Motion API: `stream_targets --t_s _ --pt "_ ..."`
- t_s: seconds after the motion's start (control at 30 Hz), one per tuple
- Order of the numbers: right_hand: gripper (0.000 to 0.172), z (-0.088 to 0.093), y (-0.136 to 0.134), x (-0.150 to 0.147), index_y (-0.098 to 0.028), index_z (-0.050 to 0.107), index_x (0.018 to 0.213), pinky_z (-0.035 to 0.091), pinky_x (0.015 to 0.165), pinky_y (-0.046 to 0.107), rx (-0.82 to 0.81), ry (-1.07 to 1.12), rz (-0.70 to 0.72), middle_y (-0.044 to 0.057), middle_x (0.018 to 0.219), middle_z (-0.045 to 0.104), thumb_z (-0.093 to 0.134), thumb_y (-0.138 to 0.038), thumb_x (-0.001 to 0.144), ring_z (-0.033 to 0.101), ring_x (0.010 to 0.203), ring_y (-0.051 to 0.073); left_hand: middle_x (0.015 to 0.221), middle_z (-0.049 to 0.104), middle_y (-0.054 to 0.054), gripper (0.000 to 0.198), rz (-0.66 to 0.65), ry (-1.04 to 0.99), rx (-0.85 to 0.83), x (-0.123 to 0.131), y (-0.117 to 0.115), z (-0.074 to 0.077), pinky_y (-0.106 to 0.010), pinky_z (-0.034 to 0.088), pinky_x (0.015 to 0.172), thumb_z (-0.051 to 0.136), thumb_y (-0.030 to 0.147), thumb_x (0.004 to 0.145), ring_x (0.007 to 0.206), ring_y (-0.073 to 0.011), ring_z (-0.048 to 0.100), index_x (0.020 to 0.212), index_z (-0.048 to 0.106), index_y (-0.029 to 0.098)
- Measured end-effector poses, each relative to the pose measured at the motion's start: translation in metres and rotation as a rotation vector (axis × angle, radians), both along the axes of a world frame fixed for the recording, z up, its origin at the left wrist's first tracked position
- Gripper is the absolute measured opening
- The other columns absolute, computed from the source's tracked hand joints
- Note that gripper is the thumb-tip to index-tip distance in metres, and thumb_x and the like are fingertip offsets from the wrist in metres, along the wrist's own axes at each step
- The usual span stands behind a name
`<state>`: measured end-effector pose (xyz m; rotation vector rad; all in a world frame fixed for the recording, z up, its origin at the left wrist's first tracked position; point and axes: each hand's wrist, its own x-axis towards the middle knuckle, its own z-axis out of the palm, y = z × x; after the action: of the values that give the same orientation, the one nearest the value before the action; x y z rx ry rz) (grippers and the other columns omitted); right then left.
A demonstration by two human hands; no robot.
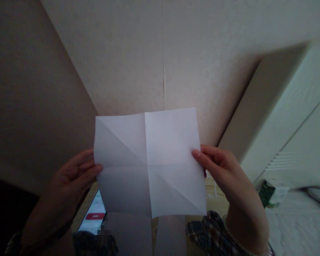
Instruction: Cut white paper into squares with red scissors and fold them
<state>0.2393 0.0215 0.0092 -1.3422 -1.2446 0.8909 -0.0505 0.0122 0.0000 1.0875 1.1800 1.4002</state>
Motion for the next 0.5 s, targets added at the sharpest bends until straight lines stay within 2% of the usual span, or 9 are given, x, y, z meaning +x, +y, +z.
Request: stream_targets --t_s 0.1,0.2,0.27,0.37,0.5 --pt "0.032 0.001 0.000 -0.001 -0.024 0.066 0.053 0.035 0.051 0.024 0.013 -0.014 0.093 -0.002 0.052 0.053 0.078 -0.047 0.072 0.048 0.054 0.017 0.081 0.081 -0.002 0.031 0.017 -0.003 -0.001 0.000 -0.001 0.000 -0.025 0.057 0.059 0.083 0.028 0.070 0.069 -0.0216 0.075 0.097 0.071 0.023" --pt "0.030 0.002 0.002 0.000 -0.025 0.069 0.057 0.039 0.054 0.025 0.009 -0.014 0.037 -0.001 0.057 0.058 0.075 -0.047 0.076 0.052 0.057 0.018 0.083 0.081 -0.002 0.033 0.009 -0.008 -0.002 0.001 0.000 0.001 -0.024 0.057 0.057 0.084 0.028 0.068 0.069 -0.0211 0.075 0.097 0.071 0.024" --pt "0.030 0.002 0.001 0.000 -0.024 0.070 0.057 0.040 0.053 0.026 -0.001 -0.025 0.065 -0.001 0.057 0.059 0.076 -0.049 0.074 0.053 0.057 0.019 0.084 0.081 -0.002 0.033 0.011 -0.006 -0.009 0.001 0.001 0.001 -0.024 0.057 0.059 0.083 0.028 0.069 0.070 -0.0207 0.075 0.099 0.070 0.024" --pt "0.028 0.002 -0.002 -0.004 -0.026 0.072 0.060 0.041 0.053 0.026 0.014 -0.005 0.016 0.000 0.058 0.062 0.075 -0.049 0.075 0.055 0.058 0.020 0.089 0.081 -0.002 0.034 0.035 0.023 0.006 0.000 0.003 0.001 -0.025 0.058 0.067 0.080 0.028 0.073 0.077 -0.0204 0.076 0.105 0.068 0.024" --pt "0.022 0.002 -0.008 -0.011 -0.028 0.075 0.068 0.043 0.056 0.027 0.014 0.027 -0.060 0.000 0.061 0.066 0.072 -0.046 0.080 0.059 0.062 0.021 0.100 0.079 -0.003 0.040 0.083 0.064 0.070 -0.002 0.008 -0.004 -0.024 0.057 0.074 0.082 0.028 0.072 0.091 -0.0204 0.074 0.109 0.066 0.024"
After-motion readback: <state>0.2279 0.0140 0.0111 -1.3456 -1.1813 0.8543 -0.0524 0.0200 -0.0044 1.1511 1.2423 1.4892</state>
